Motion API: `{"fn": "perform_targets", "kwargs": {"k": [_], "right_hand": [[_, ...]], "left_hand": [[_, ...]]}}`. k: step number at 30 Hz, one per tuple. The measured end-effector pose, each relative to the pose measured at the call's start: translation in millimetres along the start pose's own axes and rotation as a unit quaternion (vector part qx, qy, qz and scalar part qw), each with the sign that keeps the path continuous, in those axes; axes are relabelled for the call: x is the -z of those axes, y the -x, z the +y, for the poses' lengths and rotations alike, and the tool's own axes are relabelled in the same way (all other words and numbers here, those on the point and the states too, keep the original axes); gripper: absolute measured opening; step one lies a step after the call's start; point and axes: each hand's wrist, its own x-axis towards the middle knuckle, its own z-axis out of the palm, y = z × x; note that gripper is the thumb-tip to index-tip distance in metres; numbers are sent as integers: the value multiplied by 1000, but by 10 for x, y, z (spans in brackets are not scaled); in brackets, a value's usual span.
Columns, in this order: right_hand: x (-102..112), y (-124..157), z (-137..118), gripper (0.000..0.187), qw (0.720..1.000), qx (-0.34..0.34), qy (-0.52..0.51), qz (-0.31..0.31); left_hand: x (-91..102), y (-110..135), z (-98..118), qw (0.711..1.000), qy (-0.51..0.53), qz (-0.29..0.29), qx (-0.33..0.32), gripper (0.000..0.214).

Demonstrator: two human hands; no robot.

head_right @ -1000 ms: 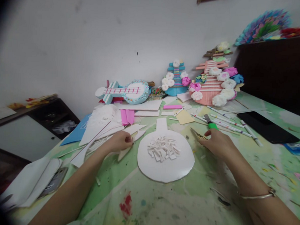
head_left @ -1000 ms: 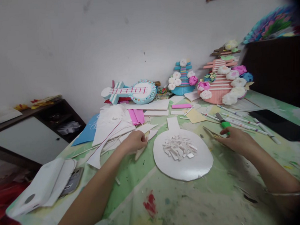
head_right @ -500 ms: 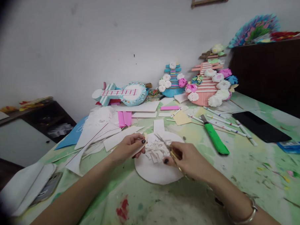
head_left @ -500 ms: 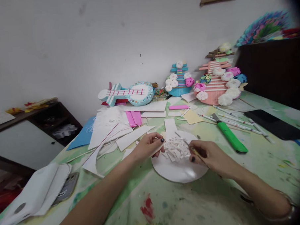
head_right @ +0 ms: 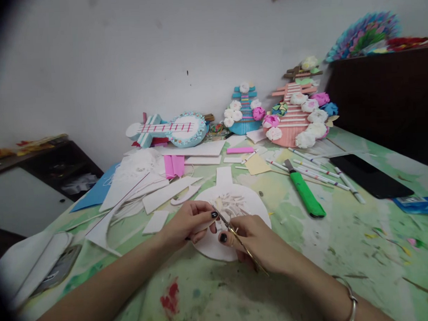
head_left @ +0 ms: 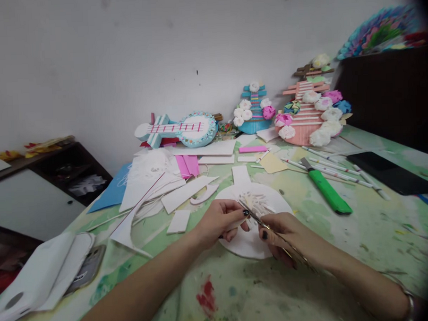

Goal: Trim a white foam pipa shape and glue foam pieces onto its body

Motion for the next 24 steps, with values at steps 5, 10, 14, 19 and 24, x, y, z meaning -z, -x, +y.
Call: {"fn": "perform_targets", "kwargs": {"k": [5,10,14,19,24], "right_hand": [[-65,32,-33,41,1000,1,18,21],[-112,63,-134,42,998,33,54,31],[-137,89,-179,44,998,37,40,33],[-151,106,-183,53,1000,1,1,-2],[-173,119,-161,59,997,-52,-43,-22]], "left_hand": [[21,-18,-34,1000,7,-14,6,20],[33,-21,-45,1000,14,-6,25,19],[36,-25,-47,999,27,-13,35,19],[49,-25,-53,998,30,-21,45,19],[59,-27,-41,997,27,-28,62,23]]}}
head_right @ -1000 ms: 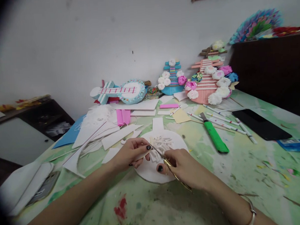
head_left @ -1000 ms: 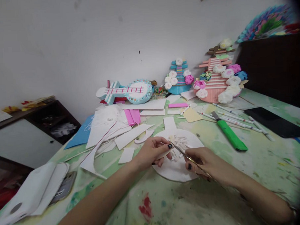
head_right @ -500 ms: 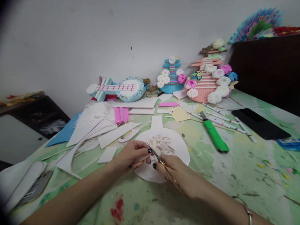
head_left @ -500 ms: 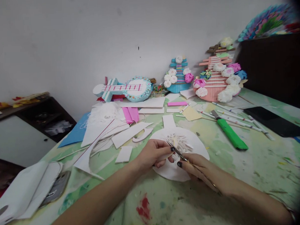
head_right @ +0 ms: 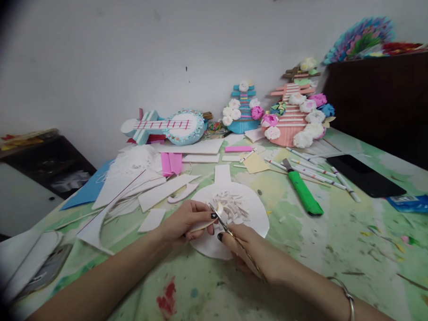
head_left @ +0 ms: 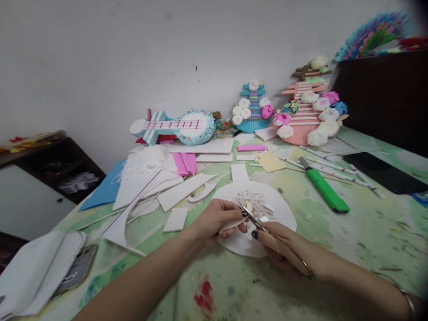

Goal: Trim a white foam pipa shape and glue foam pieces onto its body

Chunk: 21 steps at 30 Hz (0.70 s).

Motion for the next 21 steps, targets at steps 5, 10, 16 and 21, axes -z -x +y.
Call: {"fn": "perform_targets", "kwargs": {"k": [5,10,16,21], "right_hand": [[-3,17,7,58,1000,-5,-2,-4],[4,13,31,51,1000,-21,-13,-8],[-18,-60,72,49,998,-27,-62,0],[19,-76,69,45,984,-77,-157,17]], "left_hand": [[4,-5,4,1000,-1,7,11,23],[21,-10,-14,1000,6,3,16,20],[35,-23,-20,1000,6,6,1,22],[93,-32,16,1000,12,23,-12,20]]}}
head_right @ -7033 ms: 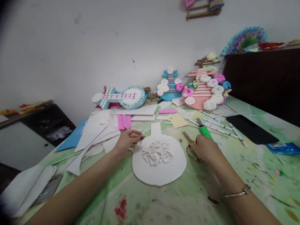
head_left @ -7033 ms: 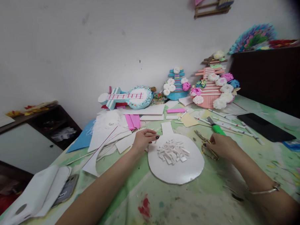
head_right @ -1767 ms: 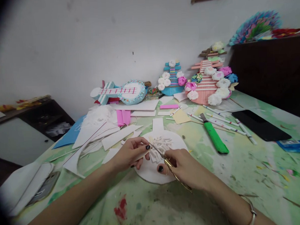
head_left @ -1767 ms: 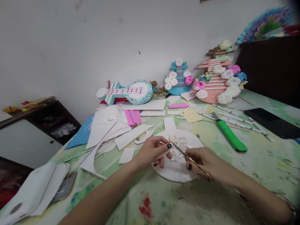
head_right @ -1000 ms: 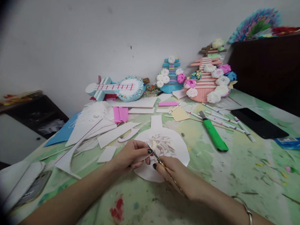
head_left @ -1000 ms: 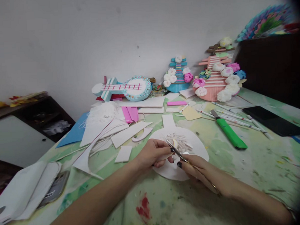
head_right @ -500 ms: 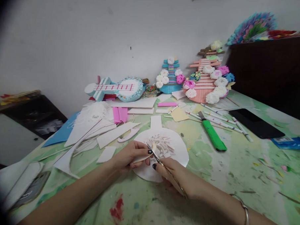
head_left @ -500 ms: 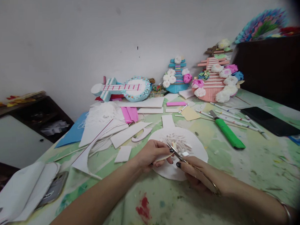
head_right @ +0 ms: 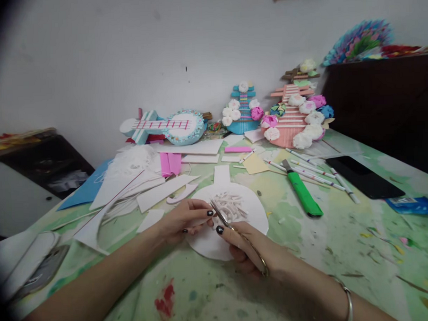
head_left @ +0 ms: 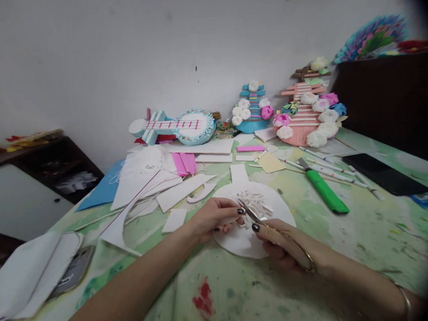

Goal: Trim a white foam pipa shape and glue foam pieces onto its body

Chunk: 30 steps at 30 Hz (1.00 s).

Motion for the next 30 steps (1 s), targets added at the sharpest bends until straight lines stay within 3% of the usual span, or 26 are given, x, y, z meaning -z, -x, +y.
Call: {"fn": "perform_targets", "kwargs": {"k": [4,8,11,15,19,23,30], "right_hand": [[62,23,-56,41,998,-32,-54,22],[132,23,-94,44,994,-9,-103,-24],[172,-14,-66,43,996,-1,-82,-40],[198,-129,79,43,994,-59,-25,-89],[189,-186,176,48,996,5,23,-88],[144,-96,104,47,992,84,24,-88],[61,54,-48,46,989,100,104,-37]], "left_hand": [[37,-6,51,999,35,25,-6,24],[36,-15,62,994,69,77,-16,24],[30,-20,47,994,66,84,-25,28],[14,-17,28,993,51,85,-58,31],[-54,-1,5,992,43,79,-90,31],[-177,39,-12,994,-5,60,-94,30],[-286,103,-23,997,-52,23,-47,35]]}}
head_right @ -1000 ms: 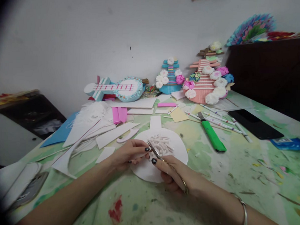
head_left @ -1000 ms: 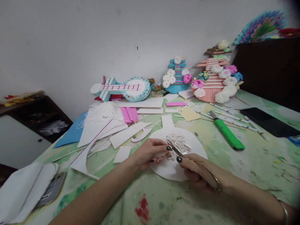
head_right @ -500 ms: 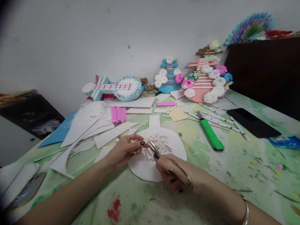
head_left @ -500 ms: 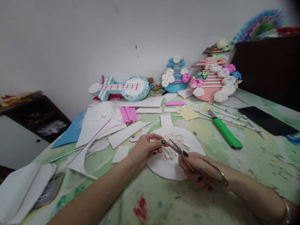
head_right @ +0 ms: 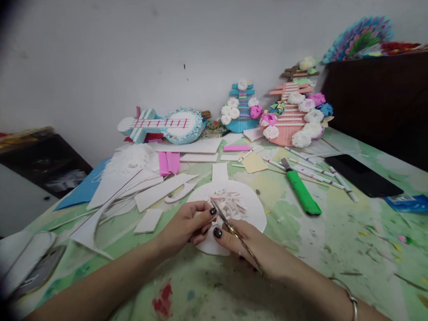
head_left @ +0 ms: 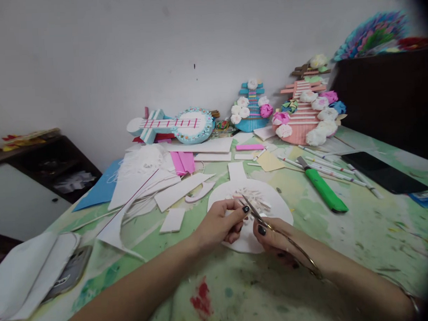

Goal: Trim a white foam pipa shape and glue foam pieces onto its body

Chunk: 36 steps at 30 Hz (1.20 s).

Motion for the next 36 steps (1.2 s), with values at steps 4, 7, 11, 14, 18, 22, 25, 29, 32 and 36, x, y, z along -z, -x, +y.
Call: {"fn": "perform_targets", "kwargs": {"k": [4,7,11,14,18,22,25,29,32,36], "right_hand": [[-25,7,-88,53,997,15,66,38],[-47,-3,-117,60,996,31,67,52],[-64,-19,-71,62,997,14,56,45],[-73,-24,-29,60,998,-5,46,44],[-84,-23,-27,60,999,-18,31,38],[-85,-22,-49,62,998,-25,40,39],[-88,-27,-46,63,998,-15,47,32],[-89,-32,-17,60,999,-21,4,25],[-72,-36,4,56,997,-51,-50,17],[-31,-55,20,49,986,-107,-121,33]], "left_hand": [[-3,10,22,1000,-7,3,0,30],[-5,3,25,1000,-18,11,-3,28],[2,-16,-2,1000,-22,6,-9,29],[12,-30,-25,1000,-19,5,-3,29],[25,-46,-47,1000,-5,5,7,30],[43,-68,-79,1000,12,-4,11,31],[60,-82,-98,1000,21,-14,12,32],[74,-77,-90,999,25,-21,10,33],[84,-76,-79,999,24,-30,8,33],[114,-107,-92,999,35,-34,-23,31]]}}
